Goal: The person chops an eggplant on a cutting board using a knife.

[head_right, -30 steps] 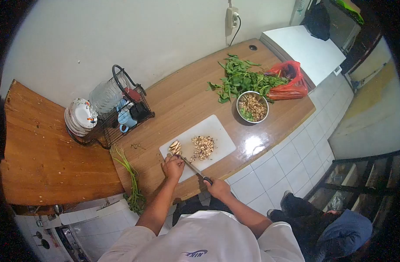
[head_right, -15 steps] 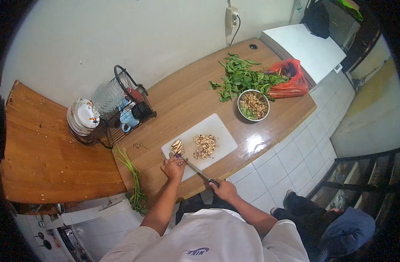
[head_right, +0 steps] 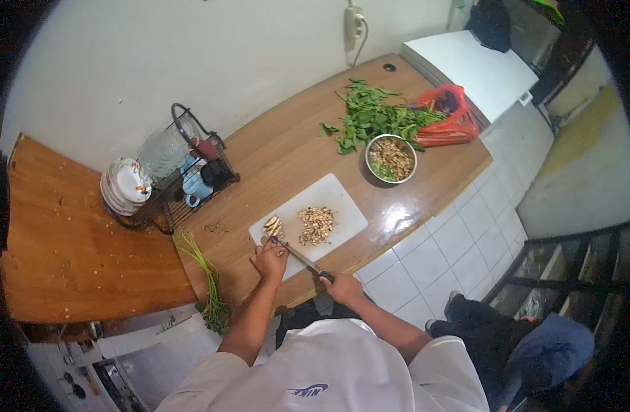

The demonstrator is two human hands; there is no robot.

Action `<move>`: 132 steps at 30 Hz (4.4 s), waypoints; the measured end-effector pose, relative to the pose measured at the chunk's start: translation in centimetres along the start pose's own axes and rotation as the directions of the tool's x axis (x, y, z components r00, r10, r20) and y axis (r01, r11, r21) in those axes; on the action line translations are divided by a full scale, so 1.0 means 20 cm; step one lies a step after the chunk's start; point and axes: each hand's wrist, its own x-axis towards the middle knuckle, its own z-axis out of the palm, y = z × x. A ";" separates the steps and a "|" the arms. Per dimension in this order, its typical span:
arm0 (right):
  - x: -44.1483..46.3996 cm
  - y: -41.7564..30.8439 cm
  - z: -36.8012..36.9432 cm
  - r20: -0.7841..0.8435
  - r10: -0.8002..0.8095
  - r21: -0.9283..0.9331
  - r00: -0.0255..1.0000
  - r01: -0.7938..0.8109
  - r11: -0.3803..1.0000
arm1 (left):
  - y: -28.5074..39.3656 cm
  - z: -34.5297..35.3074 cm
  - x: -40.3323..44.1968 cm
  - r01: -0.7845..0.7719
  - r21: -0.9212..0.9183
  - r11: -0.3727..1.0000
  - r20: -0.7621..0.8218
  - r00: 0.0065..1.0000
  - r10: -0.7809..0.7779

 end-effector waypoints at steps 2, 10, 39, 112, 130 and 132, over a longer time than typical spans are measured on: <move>0.01 0.01 0.02 -0.007 0.006 0.010 1.000 -0.006 1.000 | 0.00 -0.01 0.01 -0.023 -0.022 0.999 0.004 1.000 0.023; -0.06 0.13 -0.05 0.113 0.035 0.019 0.993 -0.038 0.999 | -0.05 0.03 -0.03 0.020 -0.105 0.994 -0.036 0.999 -0.024; -0.15 0.09 -0.13 -0.078 -0.003 -0.125 0.997 -0.006 0.992 | -0.02 0.01 0.01 0.044 -0.180 0.983 -0.027 0.998 -0.050; -0.03 0.02 -0.01 0.050 0.080 -0.103 0.996 -0.075 0.992 | -0.12 0.04 0.03 -0.051 -0.264 0.963 -0.006 0.999 0.051; -0.05 0.05 0.00 0.049 0.061 -0.069 0.997 -0.058 0.996 | -0.12 0.00 0.03 0.026 -0.316 0.948 0.072 0.997 -0.003; -0.03 0.03 -0.01 0.058 0.059 -0.069 0.997 -0.055 0.996 | -0.12 -0.01 0.03 0.013 -0.314 0.949 0.068 0.998 0.009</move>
